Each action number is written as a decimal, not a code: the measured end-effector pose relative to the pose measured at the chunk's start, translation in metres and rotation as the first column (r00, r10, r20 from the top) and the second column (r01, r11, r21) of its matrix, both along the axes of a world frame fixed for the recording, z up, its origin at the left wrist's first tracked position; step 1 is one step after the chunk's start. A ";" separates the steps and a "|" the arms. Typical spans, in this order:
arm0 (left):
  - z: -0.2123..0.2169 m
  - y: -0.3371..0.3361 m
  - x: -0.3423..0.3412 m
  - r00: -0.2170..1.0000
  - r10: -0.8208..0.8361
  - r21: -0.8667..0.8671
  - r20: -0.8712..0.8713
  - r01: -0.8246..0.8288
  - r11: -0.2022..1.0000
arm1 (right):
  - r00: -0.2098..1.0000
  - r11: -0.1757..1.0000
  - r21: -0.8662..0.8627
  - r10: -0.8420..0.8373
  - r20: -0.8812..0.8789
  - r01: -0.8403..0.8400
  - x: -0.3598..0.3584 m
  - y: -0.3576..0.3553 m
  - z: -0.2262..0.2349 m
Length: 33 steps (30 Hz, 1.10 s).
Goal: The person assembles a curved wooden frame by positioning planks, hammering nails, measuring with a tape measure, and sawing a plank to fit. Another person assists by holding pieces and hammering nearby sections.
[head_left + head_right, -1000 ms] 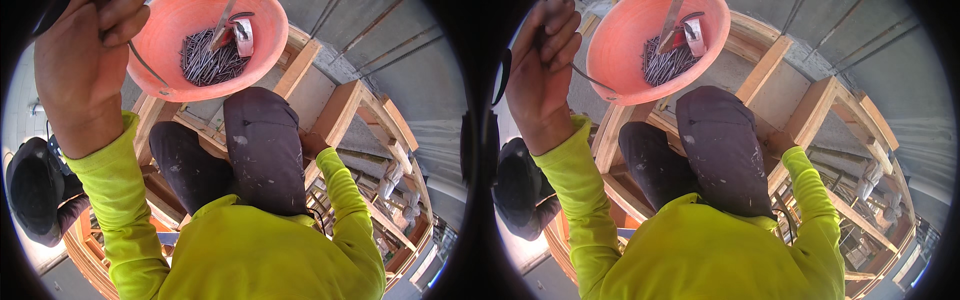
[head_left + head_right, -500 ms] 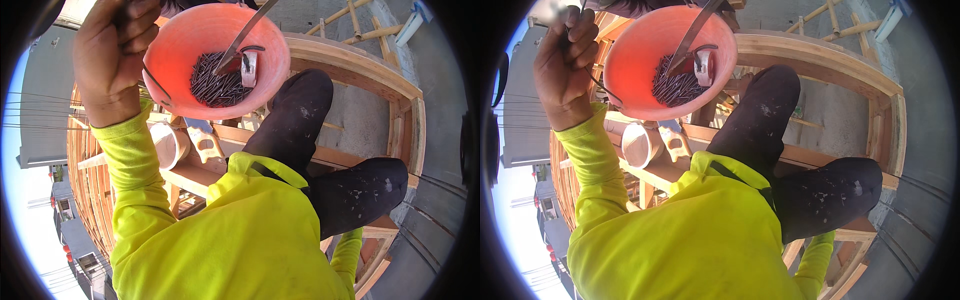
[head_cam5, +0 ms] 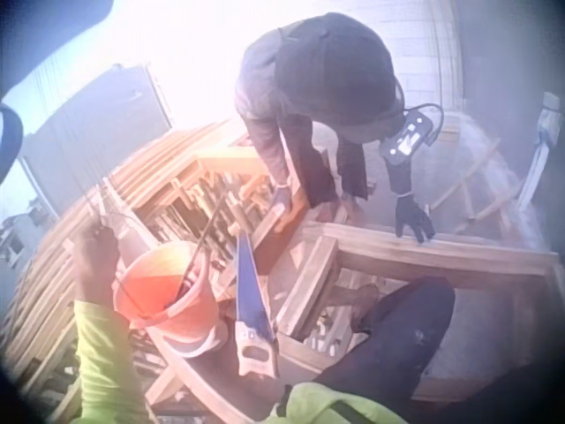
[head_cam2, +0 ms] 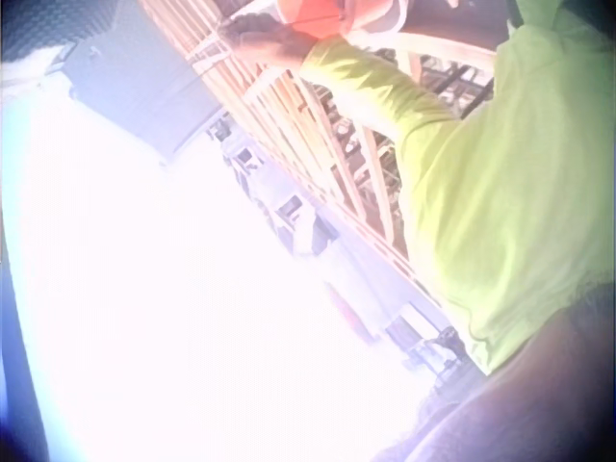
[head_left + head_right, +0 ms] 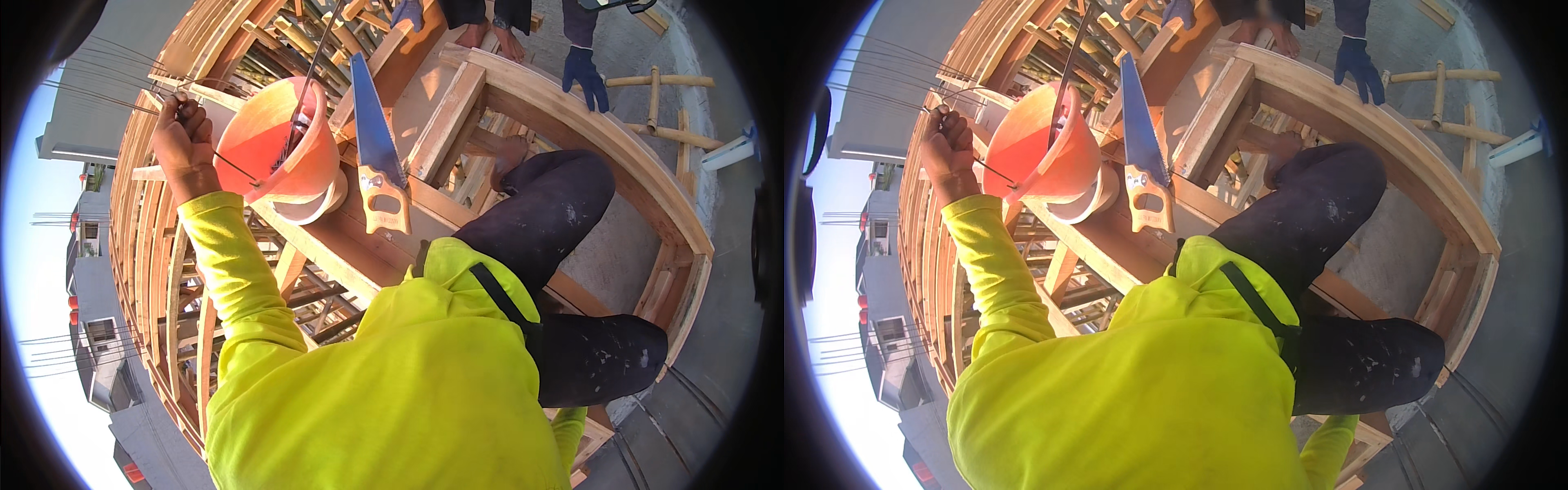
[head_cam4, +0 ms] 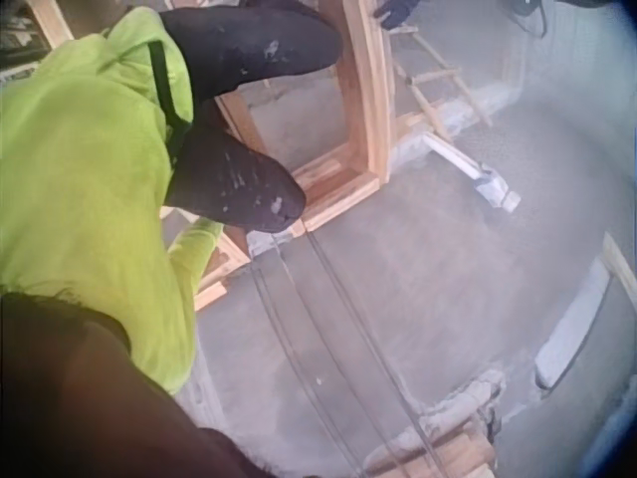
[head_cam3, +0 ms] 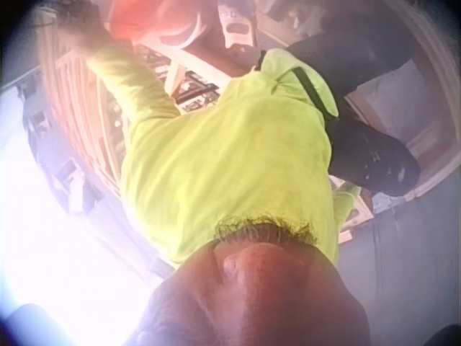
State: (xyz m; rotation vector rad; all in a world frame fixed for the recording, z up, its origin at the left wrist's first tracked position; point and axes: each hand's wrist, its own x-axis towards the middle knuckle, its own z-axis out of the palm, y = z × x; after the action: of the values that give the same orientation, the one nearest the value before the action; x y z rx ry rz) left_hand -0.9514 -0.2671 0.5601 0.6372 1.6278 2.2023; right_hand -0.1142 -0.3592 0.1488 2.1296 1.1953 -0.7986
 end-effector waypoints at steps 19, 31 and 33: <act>-0.247 -0.057 -0.116 0.868 0.469 -0.543 0.164 -0.318 0.777 | 0.943 0.865 0.403 -0.202 -0.264 0.298 -0.006 -0.077 0.014; -0.211 0.022 -0.008 -0.136 0.203 0.236 -0.970 -0.740 0.630 | -0.380 -0.508 -0.367 0.084 -0.921 0.779 -0.069 -0.151 -0.013; -0.204 0.070 0.064 0.358 0.183 0.029 -0.916 -0.395 0.918 | -0.300 -0.558 -0.190 -0.112 -0.947 0.808 -0.071 -0.164 -0.016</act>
State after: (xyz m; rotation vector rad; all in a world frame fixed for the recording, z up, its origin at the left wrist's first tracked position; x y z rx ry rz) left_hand -0.8869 -0.1971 0.3562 1.8740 2.6104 1.8841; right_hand -0.1847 -0.5231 0.1325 3.8822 -1.2027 -2.2355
